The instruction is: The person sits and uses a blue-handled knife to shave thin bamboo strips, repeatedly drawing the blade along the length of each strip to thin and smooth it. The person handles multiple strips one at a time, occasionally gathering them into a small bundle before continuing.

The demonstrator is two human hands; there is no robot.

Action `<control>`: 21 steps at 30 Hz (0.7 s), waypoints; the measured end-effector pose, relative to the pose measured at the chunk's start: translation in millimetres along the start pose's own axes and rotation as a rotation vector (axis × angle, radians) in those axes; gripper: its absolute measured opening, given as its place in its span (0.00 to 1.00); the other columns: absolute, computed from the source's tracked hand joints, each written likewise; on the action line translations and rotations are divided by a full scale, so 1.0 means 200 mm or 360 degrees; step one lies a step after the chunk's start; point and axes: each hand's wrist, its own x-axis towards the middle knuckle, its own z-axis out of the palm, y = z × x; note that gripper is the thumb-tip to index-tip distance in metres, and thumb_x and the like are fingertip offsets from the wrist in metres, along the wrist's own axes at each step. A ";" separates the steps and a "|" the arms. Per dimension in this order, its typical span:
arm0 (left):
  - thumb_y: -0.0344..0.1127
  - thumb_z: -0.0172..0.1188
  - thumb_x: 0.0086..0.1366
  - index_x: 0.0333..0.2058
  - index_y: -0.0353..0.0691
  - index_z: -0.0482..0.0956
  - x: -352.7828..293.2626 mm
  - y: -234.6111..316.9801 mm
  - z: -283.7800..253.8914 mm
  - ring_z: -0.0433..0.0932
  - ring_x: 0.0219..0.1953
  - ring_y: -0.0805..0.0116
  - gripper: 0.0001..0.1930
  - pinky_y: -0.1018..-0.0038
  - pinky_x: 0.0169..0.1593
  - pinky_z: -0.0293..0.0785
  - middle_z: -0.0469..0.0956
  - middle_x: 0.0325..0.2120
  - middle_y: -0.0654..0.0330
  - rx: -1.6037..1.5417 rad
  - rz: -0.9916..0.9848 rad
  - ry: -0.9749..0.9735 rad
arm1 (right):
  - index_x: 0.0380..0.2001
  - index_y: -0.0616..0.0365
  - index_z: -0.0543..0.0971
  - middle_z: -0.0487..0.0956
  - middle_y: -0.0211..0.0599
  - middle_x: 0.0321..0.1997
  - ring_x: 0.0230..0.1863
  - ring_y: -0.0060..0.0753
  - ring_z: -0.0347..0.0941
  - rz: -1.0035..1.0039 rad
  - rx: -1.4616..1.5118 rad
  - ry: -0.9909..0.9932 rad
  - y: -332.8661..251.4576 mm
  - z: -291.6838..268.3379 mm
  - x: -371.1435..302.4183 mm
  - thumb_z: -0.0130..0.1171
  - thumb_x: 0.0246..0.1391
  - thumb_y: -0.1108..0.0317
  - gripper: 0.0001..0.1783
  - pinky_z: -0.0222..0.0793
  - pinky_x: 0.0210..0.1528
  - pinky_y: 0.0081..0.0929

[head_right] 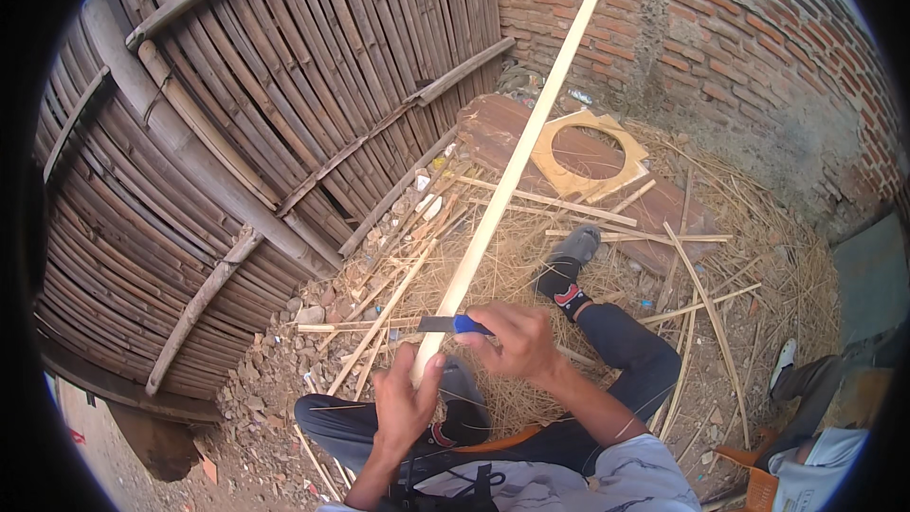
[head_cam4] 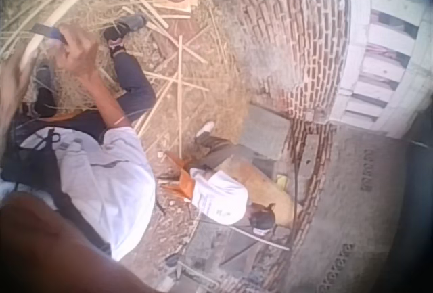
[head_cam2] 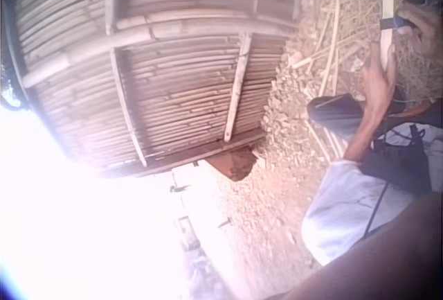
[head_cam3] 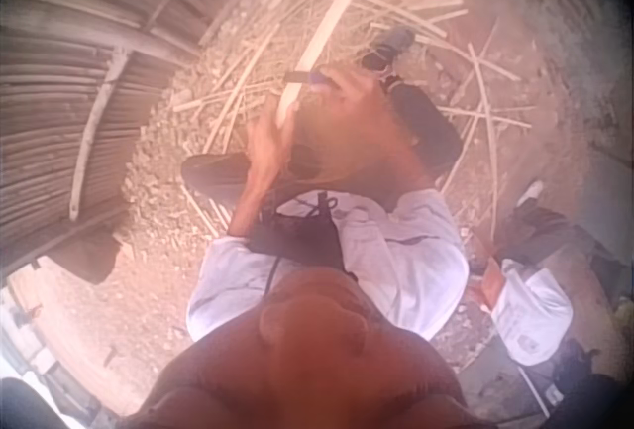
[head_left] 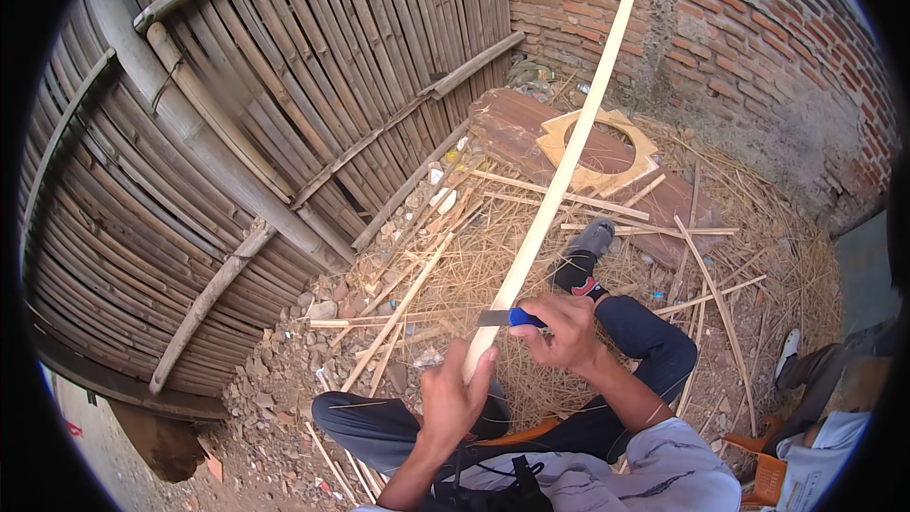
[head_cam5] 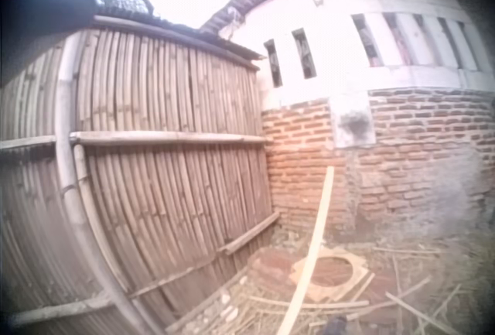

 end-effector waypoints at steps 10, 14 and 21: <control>0.40 0.67 0.74 0.38 0.35 0.77 -0.07 -0.08 -0.07 0.86 0.24 0.42 0.13 0.58 0.26 0.77 0.81 0.19 0.43 0.0202 -0.0059 -0.0128 | 0.37 0.61 0.83 0.76 0.35 0.22 0.21 0.30 0.74 0.0352 -0.0358 0.0642 0.29 -0.12 0.14 0.64 0.70 0.58 0.16 0.64 0.26 0.28; 0.40 0.69 0.73 0.34 0.36 0.79 -0.19 -0.17 -0.11 0.84 0.21 0.44 0.13 0.59 0.26 0.77 0.79 0.17 0.48 0.0138 -0.0031 -0.0133 | 0.40 0.62 0.84 0.73 0.29 0.20 0.23 0.20 0.64 0.0751 -0.0349 0.0807 0.50 -0.39 0.19 0.60 0.73 0.58 0.17 0.56 0.25 0.29; 0.39 0.68 0.74 0.35 0.34 0.80 -0.03 -0.40 -0.04 0.78 0.17 0.53 0.13 0.60 0.26 0.70 0.77 0.16 0.49 0.0057 -0.0227 0.0185 | 0.52 0.60 0.81 0.80 0.33 0.26 0.27 0.20 0.70 0.1182 0.0297 0.0110 0.65 0.03 -0.24 0.71 0.65 0.56 0.21 0.64 0.30 0.27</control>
